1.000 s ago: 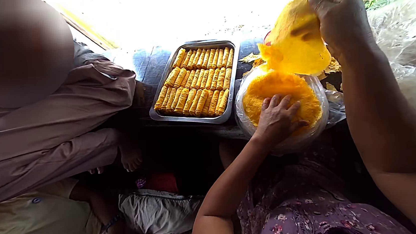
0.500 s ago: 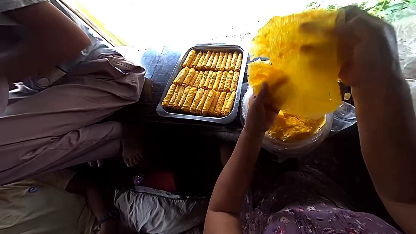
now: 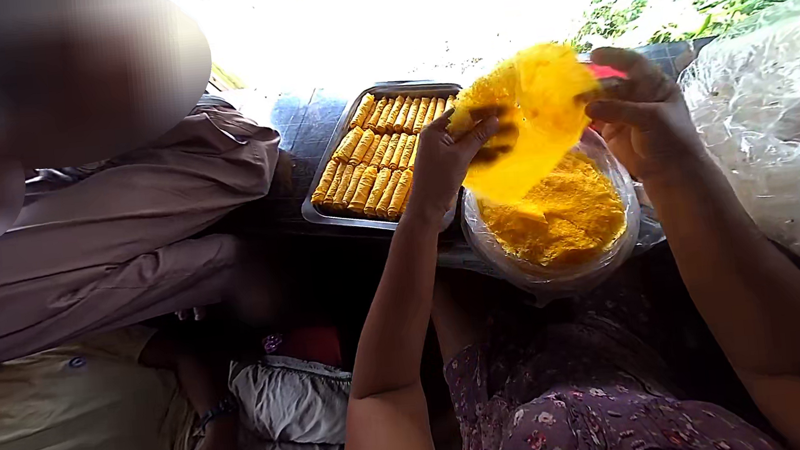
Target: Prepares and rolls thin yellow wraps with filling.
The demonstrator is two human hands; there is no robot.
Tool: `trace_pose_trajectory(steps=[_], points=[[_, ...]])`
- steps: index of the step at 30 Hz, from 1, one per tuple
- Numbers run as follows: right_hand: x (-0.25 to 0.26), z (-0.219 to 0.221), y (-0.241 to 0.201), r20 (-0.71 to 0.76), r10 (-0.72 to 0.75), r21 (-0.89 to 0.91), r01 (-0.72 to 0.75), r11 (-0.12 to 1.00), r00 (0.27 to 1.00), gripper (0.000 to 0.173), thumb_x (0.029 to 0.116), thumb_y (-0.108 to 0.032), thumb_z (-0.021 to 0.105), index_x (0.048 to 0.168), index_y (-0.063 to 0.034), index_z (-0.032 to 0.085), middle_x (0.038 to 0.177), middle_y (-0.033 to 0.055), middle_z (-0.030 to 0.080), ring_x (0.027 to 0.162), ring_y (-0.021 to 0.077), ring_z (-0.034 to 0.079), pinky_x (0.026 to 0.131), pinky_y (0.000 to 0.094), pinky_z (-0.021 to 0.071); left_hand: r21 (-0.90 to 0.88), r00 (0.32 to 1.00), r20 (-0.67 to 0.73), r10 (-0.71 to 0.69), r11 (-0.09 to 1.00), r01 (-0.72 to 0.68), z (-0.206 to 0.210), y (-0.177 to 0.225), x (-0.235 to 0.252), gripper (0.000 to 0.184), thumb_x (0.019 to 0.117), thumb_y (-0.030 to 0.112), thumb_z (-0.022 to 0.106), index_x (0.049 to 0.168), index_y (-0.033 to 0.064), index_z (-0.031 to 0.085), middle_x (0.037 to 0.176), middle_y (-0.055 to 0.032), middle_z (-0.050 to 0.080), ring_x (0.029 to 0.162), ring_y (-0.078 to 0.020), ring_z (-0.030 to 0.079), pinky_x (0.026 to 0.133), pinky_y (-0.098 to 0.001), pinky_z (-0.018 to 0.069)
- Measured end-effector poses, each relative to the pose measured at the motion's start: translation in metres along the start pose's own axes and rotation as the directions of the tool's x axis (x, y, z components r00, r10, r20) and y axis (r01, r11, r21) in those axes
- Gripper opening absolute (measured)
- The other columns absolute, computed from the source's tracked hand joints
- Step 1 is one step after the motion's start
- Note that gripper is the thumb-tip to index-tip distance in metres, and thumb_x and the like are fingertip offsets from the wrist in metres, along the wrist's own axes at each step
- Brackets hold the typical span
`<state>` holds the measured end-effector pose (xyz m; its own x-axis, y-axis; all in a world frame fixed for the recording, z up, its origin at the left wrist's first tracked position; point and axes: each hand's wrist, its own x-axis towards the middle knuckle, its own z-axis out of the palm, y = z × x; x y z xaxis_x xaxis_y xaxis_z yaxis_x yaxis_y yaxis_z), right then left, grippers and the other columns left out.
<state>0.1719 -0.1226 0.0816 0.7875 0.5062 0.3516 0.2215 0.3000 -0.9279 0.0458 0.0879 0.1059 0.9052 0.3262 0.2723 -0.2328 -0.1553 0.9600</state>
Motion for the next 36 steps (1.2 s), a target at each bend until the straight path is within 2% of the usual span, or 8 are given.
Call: trace_pose_trajectory(steps=[4, 8, 14, 21, 24, 27, 30, 36], points=[[-0.025, -0.027, 0.026, 0.001, -0.174, -0.129, 0.173, 0.977, 0.985, 0.019, 0.0949, -0.005, 0.057, 0.109, -0.0132, 0.067, 0.1, -0.0067, 0.073, 0.101, 0.0081, 0.069, 0.095, 0.0314, 0.0562, 0.189, 0.908, 0.274, 0.319, 0.907, -0.376, 0.011, -0.03, -0.026, 0.017, 0.0917, -0.004, 0.066, 0.107, -0.004, 0.075, 0.108, -0.0102, 0.076, 0.103, -0.0106, 0.072, 0.096, -0.0302, 0.0566], [-0.088, -0.043, 0.058, -0.011, -0.176, -0.52, 0.145, 0.842, 0.984, 0.036, 0.0839, 0.015, 0.041, 0.108, 0.0031, 0.065, 0.11, 0.0089, 0.071, 0.111, 0.0151, 0.067, 0.1, 0.0334, 0.0541, 0.389, 0.795, 0.44, 0.416, 0.71, -0.587, 0.032, -0.1, -0.079, 0.035, 0.0785, -0.01, 0.065, 0.108, 0.0039, 0.078, 0.116, -0.0128, 0.075, 0.116, -0.0294, 0.068, 0.104, -0.0464, 0.0499], [-0.117, -0.028, 0.046, 0.071, -0.303, -0.797, 0.237, 0.555, 0.95, 0.029, 0.0907, 0.008, 0.047, 0.104, 0.0051, 0.072, 0.11, 0.0198, 0.073, 0.114, 0.0332, 0.066, 0.105, 0.0439, 0.0471, 0.439, 0.872, 0.128, 0.473, 0.761, -0.477, 0.03, -0.119, -0.106, 0.036, 0.0829, -0.003, 0.07, 0.117, -0.0037, 0.059, 0.124, -0.0226, 0.064, 0.123, -0.0305, 0.061, 0.107, -0.0378, 0.0489], [-0.108, 0.011, 0.031, 0.323, -0.147, -0.738, 0.346, 0.579, 0.935, 0.02, 0.0958, -0.015, 0.063, 0.104, -0.0047, 0.078, 0.103, 0.0127, 0.075, 0.103, 0.0299, 0.068, 0.094, 0.0427, 0.0524, 0.438, 0.883, 0.079, 0.462, 0.78, -0.447, 0.03, -0.124, -0.109, 0.033, 0.0848, 0.002, 0.07, 0.114, -0.0008, 0.056, 0.122, -0.0212, 0.061, 0.124, -0.0269, 0.059, 0.108, -0.0346, 0.0467], [-0.11, 0.021, 0.031, 0.452, -0.091, -0.728, 0.426, 0.537, 0.887, 0.047, 0.0885, -0.045, 0.071, 0.116, -0.007, 0.074, 0.109, 0.0132, 0.073, 0.107, 0.0326, 0.067, 0.092, 0.0483, 0.0518, 0.465, 0.874, 0.099, 0.475, 0.755, -0.463, 0.03, -0.122, -0.107, 0.021, 0.089, 0.002, 0.066, 0.109, -0.0024, 0.06, 0.114, -0.0212, 0.065, 0.118, -0.0287, 0.063, 0.106, -0.0361, 0.049], [-0.116, 0.028, 0.031, 0.475, -0.035, -0.759, 0.429, 0.49, 0.879, 0.047, 0.0811, -0.028, 0.077, 0.12, -0.003, 0.067, 0.115, 0.018, 0.07, 0.111, 0.0392, 0.066, 0.093, 0.0529, 0.0527, 0.493, 0.862, 0.172, 0.478, 0.716, -0.495, 0.027, -0.111, -0.098, 0.01, 0.0908, 0.002, 0.063, 0.097, -0.0023, 0.07, 0.102, -0.0177, 0.072, 0.109, -0.0305, 0.068, 0.102, -0.0389, 0.0517], [-0.108, 0.024, 0.029, 0.333, -0.072, -0.758, 0.313, 0.572, 0.94, 0.025, 0.0876, 0.0, 0.064, 0.112, 0.0021, 0.07, 0.103, 0.0181, 0.074, 0.094, 0.0331, 0.072, 0.084, 0.0461, 0.0581, 0.527, 0.901, 0.223, 0.372, 0.732, -0.433, 0.027, -0.09, -0.082, 0.013, 0.0926, 0.005, 0.064, 0.099, -0.0011, 0.074, 0.103, -0.0154, 0.074, 0.104, -0.0295, 0.07, 0.096, -0.0421, 0.0527], [-0.071, 0.013, 0.019, -0.108, 0.375, -0.398, -0.386, 0.833, 0.921, 0.025, 0.1026, -0.005, 0.057, 0.127, -0.0011, 0.053, 0.095, 0.004, 0.069, 0.075, 0.003, 0.069, 0.067, 0.0215, 0.0599, 0.456, 0.955, 0.262, 0.14, 0.854, -0.25, 0.031, -0.07, -0.029, 0.033, 0.0977, 0.02, 0.068, 0.119, -0.0049, 0.065, 0.096, -0.0149, 0.073, 0.088, -0.0206, 0.071, 0.083, -0.0353, 0.0566]])
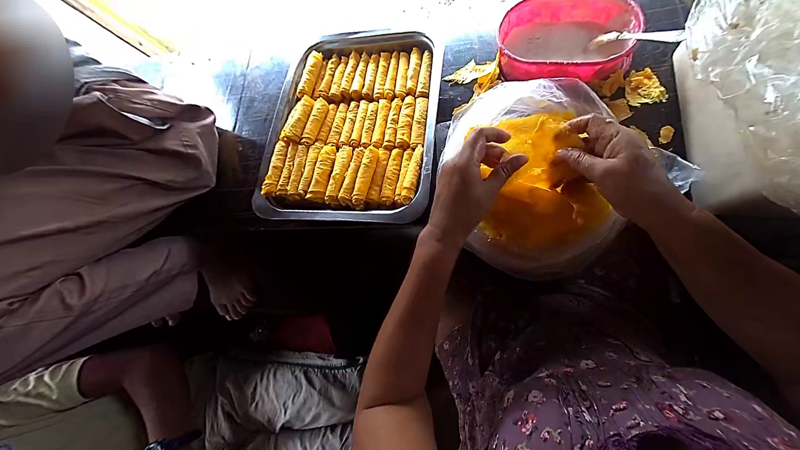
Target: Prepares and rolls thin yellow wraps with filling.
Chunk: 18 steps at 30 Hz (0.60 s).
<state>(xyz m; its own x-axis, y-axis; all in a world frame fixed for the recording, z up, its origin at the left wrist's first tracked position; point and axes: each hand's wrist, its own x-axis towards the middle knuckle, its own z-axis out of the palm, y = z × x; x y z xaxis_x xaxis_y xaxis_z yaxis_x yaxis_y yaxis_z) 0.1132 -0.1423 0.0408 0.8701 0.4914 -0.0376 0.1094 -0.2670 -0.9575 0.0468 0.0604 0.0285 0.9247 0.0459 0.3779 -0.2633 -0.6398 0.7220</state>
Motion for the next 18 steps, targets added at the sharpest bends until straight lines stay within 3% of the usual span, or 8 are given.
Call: trace_pose_trajectory(steps=[3, 5, 8, 10, 13, 18], points=[[0.01, -0.004, 0.001, -0.005, 0.148, 0.158, -0.145, 0.977, 0.989, 0.022, 0.1038, -0.005, 0.055, 0.126, -0.0029, 0.053, 0.092, 0.0027, 0.069, 0.071, 0.005, 0.069, 0.062, 0.0229, 0.0602, -0.007, 0.986, 0.167, -0.026, 1.0, 0.027, -0.007, 0.001, 0.011, 0.048, 0.0908, 0.024, 0.077, 0.126, -0.0045, 0.063, 0.102, -0.0148, 0.074, 0.095, -0.024, 0.07, 0.088, -0.0406, 0.0553], [0.011, -0.006, 0.002, 0.012, 0.173, 0.188, -0.173, 0.967, 0.985, 0.021, 0.1053, -0.005, 0.052, 0.126, -0.0021, 0.054, 0.091, 0.0025, 0.068, 0.068, 0.0054, 0.069, 0.06, 0.0226, 0.0598, 0.048, 0.974, 0.215, 0.071, 0.995, -0.083, -0.004, -0.004, 0.009, 0.042, 0.0874, 0.024, 0.08, 0.118, -0.0023, 0.069, 0.103, -0.0129, 0.074, 0.099, -0.027, 0.07, 0.092, -0.0477, 0.0529], [0.009, -0.006, 0.003, 0.02, 0.165, 0.21, -0.166, 0.964, 0.986, 0.016, 0.1044, -0.004, 0.053, 0.12, -0.0032, 0.057, 0.087, 0.0005, 0.069, 0.067, 0.0037, 0.068, 0.059, 0.0204, 0.0586, 0.159, 0.97, 0.157, 0.187, 0.964, -0.212, 0.002, -0.006, -0.007, 0.012, 0.0878, 0.011, 0.077, 0.097, 0.0047, 0.075, 0.108, -0.011, 0.074, 0.106, -0.0297, 0.068, 0.093, -0.0518, 0.0501], [0.006, -0.007, 0.005, 0.027, 0.122, 0.181, -0.124, 0.976, 0.992, 0.011, 0.1026, -0.003, 0.056, 0.113, -0.0058, 0.06, 0.085, -0.0034, 0.069, 0.071, 0.0002, 0.067, 0.064, 0.0183, 0.0577, 0.198, 0.969, 0.081, 0.232, 0.949, -0.244, 0.005, -0.003, -0.017, 0.006, 0.0849, 0.006, 0.076, 0.091, 0.0053, 0.075, 0.109, -0.0119, 0.074, 0.108, -0.0303, 0.068, 0.095, -0.051, 0.05], [-0.002, -0.01, 0.004, 0.055, 0.04, 0.098, -0.045, 0.994, 0.998, 0.01, 0.0999, -0.005, 0.058, 0.109, -0.0089, 0.061, 0.085, -0.0058, 0.067, 0.076, -0.0026, 0.065, 0.07, 0.0168, 0.0559, 0.226, 0.957, 0.024, 0.289, 0.931, -0.287, 0.004, 0.004, -0.03, 0.009, 0.0806, 0.006, 0.074, 0.089, 0.0048, 0.073, 0.112, -0.0136, 0.073, 0.113, -0.0319, 0.066, 0.099, -0.0485, 0.0495], [-0.013, -0.007, 0.0, 0.095, -0.004, -0.013, 0.006, 1.0, 0.995, 0.003, 0.1011, -0.009, 0.06, 0.104, -0.0087, 0.061, 0.077, -0.002, 0.067, 0.062, 0.0006, 0.064, 0.056, 0.0163, 0.0533, 0.261, 0.936, -0.02, 0.352, 0.906, -0.334, 0.015, 0.002, -0.036, 0.019, 0.0792, 0.012, 0.073, 0.096, 0.0043, 0.068, 0.11, -0.0129, 0.074, 0.114, -0.032, 0.066, 0.101, -0.0472, 0.0478]])
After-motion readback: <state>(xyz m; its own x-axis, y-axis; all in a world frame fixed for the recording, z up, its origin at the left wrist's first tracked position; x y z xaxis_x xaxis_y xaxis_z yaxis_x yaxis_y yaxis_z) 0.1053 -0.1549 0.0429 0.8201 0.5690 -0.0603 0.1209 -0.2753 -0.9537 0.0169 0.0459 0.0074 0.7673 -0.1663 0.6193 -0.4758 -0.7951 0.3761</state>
